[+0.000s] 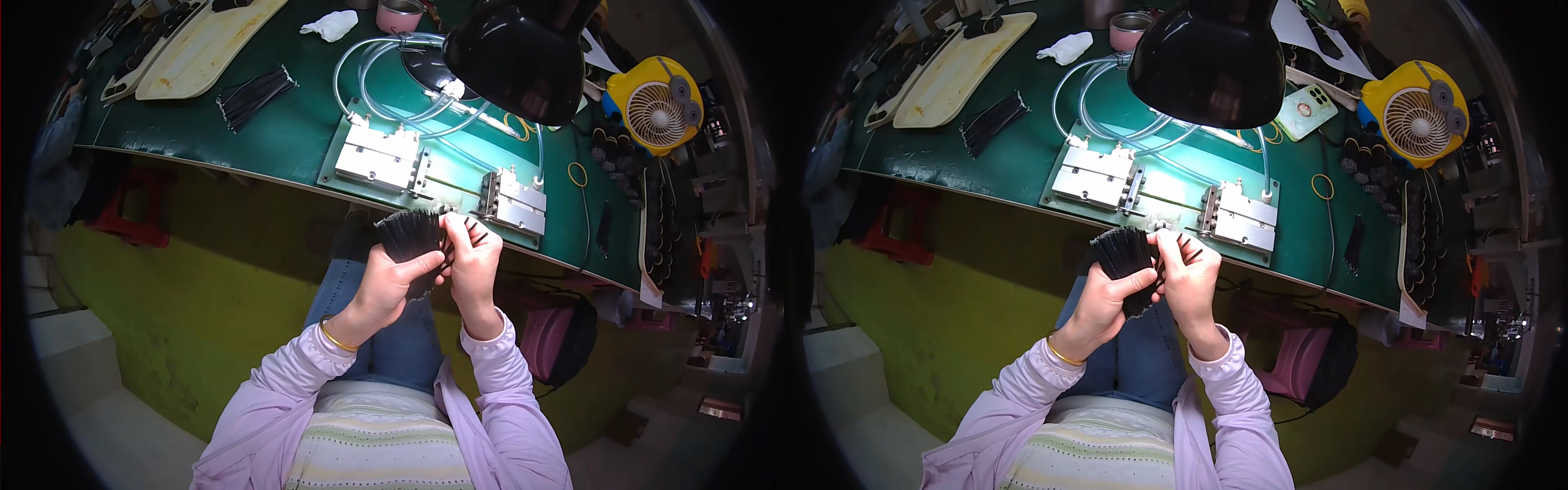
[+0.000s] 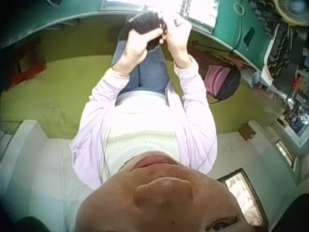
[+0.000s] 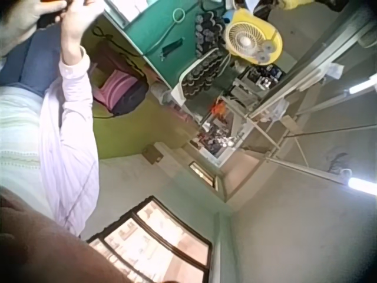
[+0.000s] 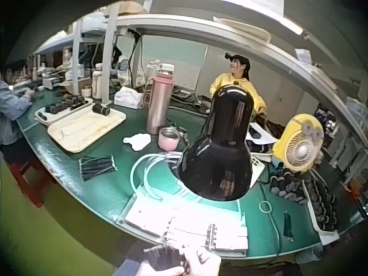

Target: Assembling and inspecting small electronic components, likely parts of a mobile phone, on a factory production line.

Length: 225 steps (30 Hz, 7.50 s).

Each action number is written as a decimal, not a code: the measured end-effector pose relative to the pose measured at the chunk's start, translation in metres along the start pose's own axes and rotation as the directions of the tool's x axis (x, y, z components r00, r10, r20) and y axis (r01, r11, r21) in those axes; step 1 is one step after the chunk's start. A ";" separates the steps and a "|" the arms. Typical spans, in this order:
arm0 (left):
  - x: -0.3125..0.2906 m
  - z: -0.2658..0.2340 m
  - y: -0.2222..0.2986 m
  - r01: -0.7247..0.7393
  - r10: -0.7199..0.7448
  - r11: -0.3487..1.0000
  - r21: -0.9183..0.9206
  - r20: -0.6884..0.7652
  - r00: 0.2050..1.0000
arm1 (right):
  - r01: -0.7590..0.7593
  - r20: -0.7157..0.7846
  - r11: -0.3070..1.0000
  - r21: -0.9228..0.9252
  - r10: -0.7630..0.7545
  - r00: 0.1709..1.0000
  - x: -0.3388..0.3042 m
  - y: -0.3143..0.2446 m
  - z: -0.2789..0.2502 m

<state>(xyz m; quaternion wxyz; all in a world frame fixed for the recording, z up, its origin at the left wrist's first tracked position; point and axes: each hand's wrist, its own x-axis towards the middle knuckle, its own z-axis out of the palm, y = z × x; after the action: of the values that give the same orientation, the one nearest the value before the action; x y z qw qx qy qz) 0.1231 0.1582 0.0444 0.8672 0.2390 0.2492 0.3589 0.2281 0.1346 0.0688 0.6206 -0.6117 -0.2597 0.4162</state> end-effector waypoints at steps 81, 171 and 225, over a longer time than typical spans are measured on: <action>-0.003 0.005 0.003 0.028 -0.029 1.000 -0.007 -0.028 0.999 | 0.048 -0.054 0.999 -0.020 -0.049 0.997 0.003 0.006 -0.001; -0.046 0.001 -0.018 0.144 -0.132 0.979 0.144 -0.089 0.987 | 0.195 0.051 0.963 -0.186 -0.188 0.981 -0.047 0.012 -0.017; -0.036 -0.002 -0.031 0.123 -0.127 0.992 -0.041 -0.096 0.987 | 0.047 0.033 0.998 -0.028 -0.046 0.998 -0.037 0.019 -0.019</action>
<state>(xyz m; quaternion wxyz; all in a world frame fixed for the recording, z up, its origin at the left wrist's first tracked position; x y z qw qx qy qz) 0.1157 0.1129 0.0340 0.8787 0.1899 0.2998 0.3194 0.2206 0.0919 0.0554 0.6170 -0.6076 -0.2899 0.4076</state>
